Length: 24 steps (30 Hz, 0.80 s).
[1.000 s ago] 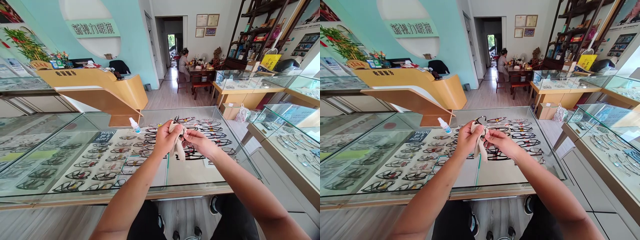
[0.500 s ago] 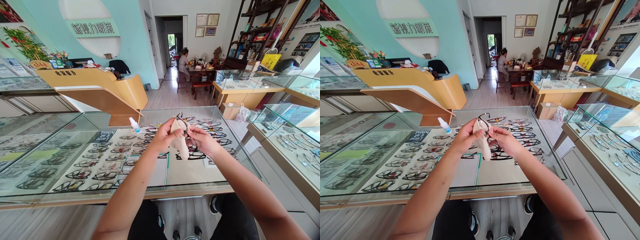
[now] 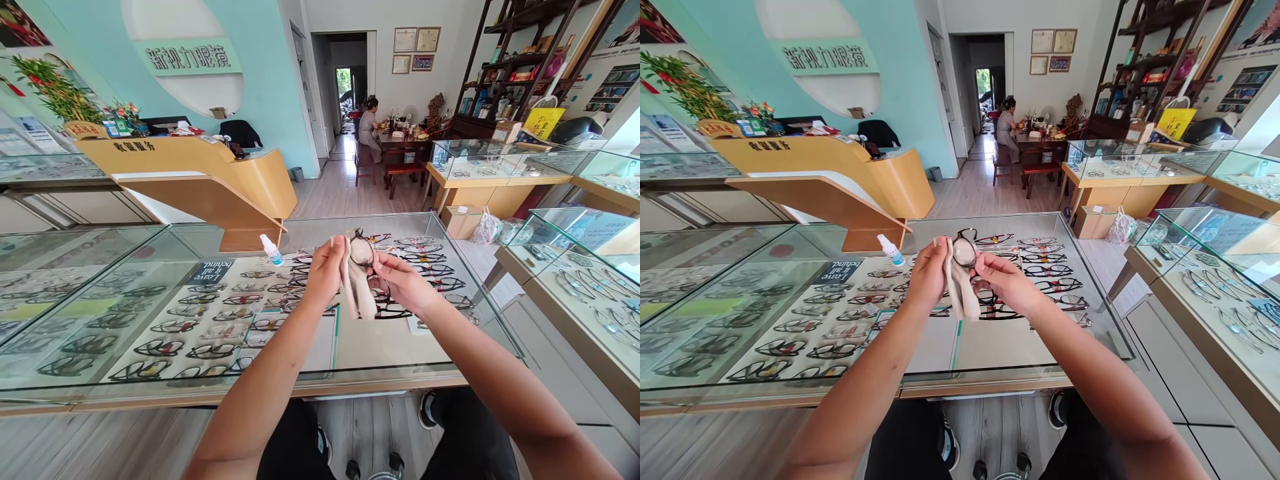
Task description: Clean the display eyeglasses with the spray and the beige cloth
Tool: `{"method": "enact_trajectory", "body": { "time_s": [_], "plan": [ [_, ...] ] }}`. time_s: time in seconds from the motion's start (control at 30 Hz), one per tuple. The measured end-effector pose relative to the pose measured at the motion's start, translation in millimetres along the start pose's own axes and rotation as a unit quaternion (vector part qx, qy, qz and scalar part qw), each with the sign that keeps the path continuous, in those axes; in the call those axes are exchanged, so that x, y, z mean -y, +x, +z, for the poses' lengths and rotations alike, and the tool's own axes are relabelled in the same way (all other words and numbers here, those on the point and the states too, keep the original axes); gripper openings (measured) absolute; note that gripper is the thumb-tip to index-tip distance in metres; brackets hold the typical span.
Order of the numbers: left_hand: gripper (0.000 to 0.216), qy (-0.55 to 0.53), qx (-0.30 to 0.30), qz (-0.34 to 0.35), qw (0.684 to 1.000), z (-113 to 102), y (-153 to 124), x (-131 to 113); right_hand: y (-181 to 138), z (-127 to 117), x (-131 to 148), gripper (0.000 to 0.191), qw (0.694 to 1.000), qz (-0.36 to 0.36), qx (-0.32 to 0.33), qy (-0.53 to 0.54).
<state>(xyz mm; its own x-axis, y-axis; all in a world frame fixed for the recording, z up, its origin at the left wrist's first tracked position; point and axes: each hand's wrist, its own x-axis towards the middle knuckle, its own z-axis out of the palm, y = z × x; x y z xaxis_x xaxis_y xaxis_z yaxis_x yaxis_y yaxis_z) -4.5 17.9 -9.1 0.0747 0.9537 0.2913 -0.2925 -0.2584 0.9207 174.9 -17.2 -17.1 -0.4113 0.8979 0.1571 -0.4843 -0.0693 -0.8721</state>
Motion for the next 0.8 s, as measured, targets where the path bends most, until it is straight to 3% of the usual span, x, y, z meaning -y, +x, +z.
{"method": "enact_trajectory", "body": {
  "time_s": [0.13,0.37,0.5,0.6,0.7,0.8],
  "plan": [
    [0.058,-0.055,-0.075,0.015,0.996,-6.6,13.2,-4.0,0.8,-6.0,14.0,0.032,0.999,-0.032,-0.026,0.008],
    [0.047,-0.04,-0.047,0.057,0.996,-10.9,17.2,-3.0,2.4,-8.4,27.2,0.034,0.998,-0.052,-0.036,0.014],
    [0.04,0.083,-0.042,0.119,0.989,-11.7,10.7,-1.3,2.5,-12.9,26.1,0.035,0.998,-0.041,-0.037,-0.022],
    [0.031,0.232,-0.017,0.211,0.949,-12.6,4.3,-3.7,2.8,-17.0,25.2,0.035,0.995,-0.055,-0.03,-0.081],
    [0.055,0.349,0.015,0.334,0.876,-12.3,0.5,-5.4,3.0,-18.9,25.8,0.037,0.984,-0.08,-0.022,-0.156],
    [0.069,0.418,0.038,0.377,0.825,-11.6,0.4,-5.0,2.8,-19.3,27.5,0.04,0.973,-0.096,-0.017,-0.209]
  ]
}}
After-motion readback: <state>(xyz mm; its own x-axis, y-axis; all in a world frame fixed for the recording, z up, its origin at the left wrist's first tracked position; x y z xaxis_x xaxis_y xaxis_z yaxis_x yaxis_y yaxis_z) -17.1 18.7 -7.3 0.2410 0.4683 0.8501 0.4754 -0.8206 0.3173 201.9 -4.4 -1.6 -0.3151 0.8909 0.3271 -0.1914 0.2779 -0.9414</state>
